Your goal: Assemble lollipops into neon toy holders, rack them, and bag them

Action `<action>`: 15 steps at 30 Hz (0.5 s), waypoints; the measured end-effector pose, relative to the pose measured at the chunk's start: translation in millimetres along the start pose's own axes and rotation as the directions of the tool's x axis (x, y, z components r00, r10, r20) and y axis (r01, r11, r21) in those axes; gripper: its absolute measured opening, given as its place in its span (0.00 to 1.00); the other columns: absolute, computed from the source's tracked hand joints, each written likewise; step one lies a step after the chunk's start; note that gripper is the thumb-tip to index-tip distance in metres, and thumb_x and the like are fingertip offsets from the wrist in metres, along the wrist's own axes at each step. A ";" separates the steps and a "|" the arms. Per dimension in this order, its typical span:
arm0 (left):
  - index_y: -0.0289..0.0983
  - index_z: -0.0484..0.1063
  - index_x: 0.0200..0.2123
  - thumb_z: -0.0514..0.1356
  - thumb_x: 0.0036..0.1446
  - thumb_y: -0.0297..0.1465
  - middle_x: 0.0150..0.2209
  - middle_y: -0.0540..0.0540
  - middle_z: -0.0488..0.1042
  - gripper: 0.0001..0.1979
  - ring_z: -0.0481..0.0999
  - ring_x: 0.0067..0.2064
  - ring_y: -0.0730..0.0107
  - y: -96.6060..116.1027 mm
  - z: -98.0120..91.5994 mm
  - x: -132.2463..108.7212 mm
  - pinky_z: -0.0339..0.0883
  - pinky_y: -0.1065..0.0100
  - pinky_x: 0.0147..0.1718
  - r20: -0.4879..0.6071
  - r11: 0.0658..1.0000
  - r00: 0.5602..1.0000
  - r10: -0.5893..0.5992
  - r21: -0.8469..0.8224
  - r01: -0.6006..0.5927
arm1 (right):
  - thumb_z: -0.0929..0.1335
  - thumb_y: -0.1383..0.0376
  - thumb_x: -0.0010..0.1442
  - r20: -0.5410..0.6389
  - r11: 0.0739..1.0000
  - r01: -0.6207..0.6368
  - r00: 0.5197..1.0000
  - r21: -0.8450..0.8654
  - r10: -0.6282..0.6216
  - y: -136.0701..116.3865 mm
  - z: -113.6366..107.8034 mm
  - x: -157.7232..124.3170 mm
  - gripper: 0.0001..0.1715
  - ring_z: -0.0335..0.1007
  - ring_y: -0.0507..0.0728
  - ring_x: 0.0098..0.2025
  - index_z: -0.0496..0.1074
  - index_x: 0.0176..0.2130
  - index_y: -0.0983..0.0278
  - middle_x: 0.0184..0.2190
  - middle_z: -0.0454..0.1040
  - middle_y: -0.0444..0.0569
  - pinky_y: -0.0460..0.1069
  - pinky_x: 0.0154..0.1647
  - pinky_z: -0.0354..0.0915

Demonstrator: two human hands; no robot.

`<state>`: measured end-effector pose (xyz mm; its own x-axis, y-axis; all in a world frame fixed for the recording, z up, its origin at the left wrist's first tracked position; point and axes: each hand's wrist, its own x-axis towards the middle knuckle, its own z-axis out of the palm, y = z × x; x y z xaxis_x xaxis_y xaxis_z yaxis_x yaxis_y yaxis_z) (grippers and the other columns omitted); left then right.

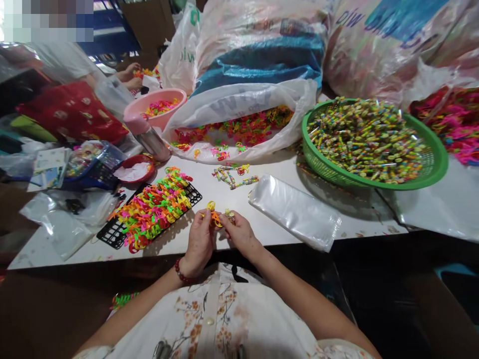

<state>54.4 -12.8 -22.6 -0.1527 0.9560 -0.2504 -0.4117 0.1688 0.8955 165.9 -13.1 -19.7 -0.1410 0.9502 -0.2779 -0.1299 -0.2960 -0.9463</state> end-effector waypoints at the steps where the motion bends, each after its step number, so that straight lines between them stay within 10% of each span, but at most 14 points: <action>1: 0.38 0.65 0.35 0.62 0.56 0.46 0.31 0.52 0.70 0.18 0.68 0.29 0.77 0.2 -1.0 3.1 0.64 0.72 0.30 -0.029 1.000 1.000 0.004 0.000 -0.004 | 0.68 0.43 0.57 0.001 0.997 0.025 1.000 -0.077 -0.025 -1.0 -2.6 -0.4 0.26 0.57 0.48 0.20 0.69 0.35 0.63 0.23 0.69 0.41 0.44 0.20 0.54; 7: 0.38 0.64 0.30 0.63 0.55 0.47 0.24 0.55 0.62 0.19 0.60 0.23 0.78 8.8 -5.2 13.7 0.57 0.72 0.24 0.012 1.000 1.000 -0.023 -0.004 0.023 | 0.64 0.51 0.64 0.008 0.849 0.211 0.971 -0.485 -0.237 -12.5 -17.1 -2.2 0.20 0.67 0.52 0.29 0.70 0.45 0.63 0.30 0.74 0.44 0.47 0.32 0.63; 15: 0.40 0.61 0.30 0.60 0.58 0.47 0.26 0.54 0.60 0.18 0.60 0.24 0.76 17.1 -0.6 2.4 0.55 0.71 0.23 0.095 0.983 0.988 -0.118 0.154 0.103 | 0.66 0.54 0.63 0.082 0.890 0.224 0.974 -0.398 -0.209 -11.5 -16.8 -4.4 0.16 0.73 0.54 0.34 0.72 0.44 0.62 0.35 0.78 0.47 0.48 0.36 0.67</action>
<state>46.5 -7.8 -8.1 -0.0168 0.9477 -0.3186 -0.2821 0.3012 0.9109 184.5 -12.2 -10.3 -0.1911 0.9798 -0.0594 0.2431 -0.0113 -0.9699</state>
